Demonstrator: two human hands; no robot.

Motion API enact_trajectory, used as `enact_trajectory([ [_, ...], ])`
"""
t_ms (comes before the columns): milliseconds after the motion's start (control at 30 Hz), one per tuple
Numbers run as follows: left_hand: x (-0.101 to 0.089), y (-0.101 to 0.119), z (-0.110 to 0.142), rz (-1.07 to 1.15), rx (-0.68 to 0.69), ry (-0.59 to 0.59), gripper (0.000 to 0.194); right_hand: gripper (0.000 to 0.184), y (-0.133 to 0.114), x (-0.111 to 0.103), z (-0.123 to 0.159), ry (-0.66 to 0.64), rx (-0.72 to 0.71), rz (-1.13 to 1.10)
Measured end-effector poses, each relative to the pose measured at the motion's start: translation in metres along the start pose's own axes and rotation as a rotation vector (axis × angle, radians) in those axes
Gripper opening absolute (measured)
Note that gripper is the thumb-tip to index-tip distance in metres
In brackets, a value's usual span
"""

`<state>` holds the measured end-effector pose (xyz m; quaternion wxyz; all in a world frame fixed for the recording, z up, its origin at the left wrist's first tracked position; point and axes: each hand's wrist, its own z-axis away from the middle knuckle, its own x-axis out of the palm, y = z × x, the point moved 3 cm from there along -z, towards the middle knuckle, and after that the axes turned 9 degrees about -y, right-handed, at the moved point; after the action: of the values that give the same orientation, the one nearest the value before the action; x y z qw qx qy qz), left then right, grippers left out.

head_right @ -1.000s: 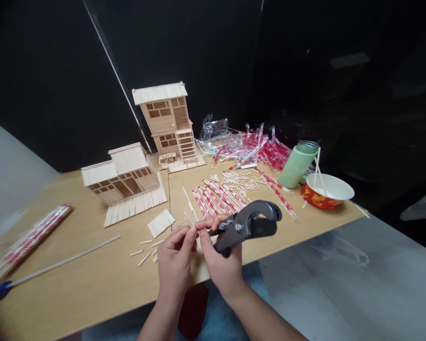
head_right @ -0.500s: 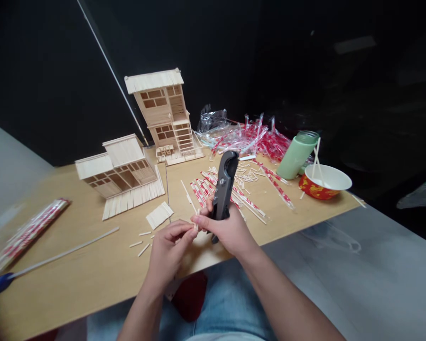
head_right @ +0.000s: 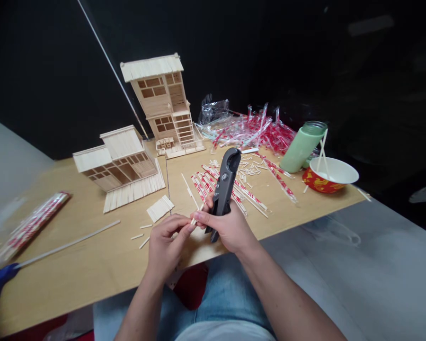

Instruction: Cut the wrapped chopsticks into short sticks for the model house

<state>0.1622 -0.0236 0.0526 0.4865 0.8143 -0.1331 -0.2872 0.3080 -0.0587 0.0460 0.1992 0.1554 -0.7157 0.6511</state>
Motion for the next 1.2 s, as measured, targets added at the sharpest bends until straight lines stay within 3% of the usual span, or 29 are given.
enact_trajectory([
  [333,0.003,-0.006,0.003,0.049,-0.209,0.021,0.01,0.043,-0.002,0.003,0.002,0.098,-0.07,0.199],
  [467,0.003,-0.006,0.002,-0.017,-0.217,0.055,0.014,0.041,-0.005,0.001,0.0,0.093,-0.059,0.278],
  [700,-0.015,0.007,-0.02,-0.369,-0.012,0.137,0.016,0.029,-0.021,-0.017,0.006,-0.038,0.054,0.781],
  [900,-0.017,0.015,-0.044,-0.699,0.182,0.158,0.017,0.037,-0.024,-0.031,0.014,-0.12,0.145,0.823],
  [1200,0.002,0.028,-0.073,-1.099,0.371,0.014,0.019,0.044,-0.051,-0.041,0.014,-0.179,0.172,0.962],
])
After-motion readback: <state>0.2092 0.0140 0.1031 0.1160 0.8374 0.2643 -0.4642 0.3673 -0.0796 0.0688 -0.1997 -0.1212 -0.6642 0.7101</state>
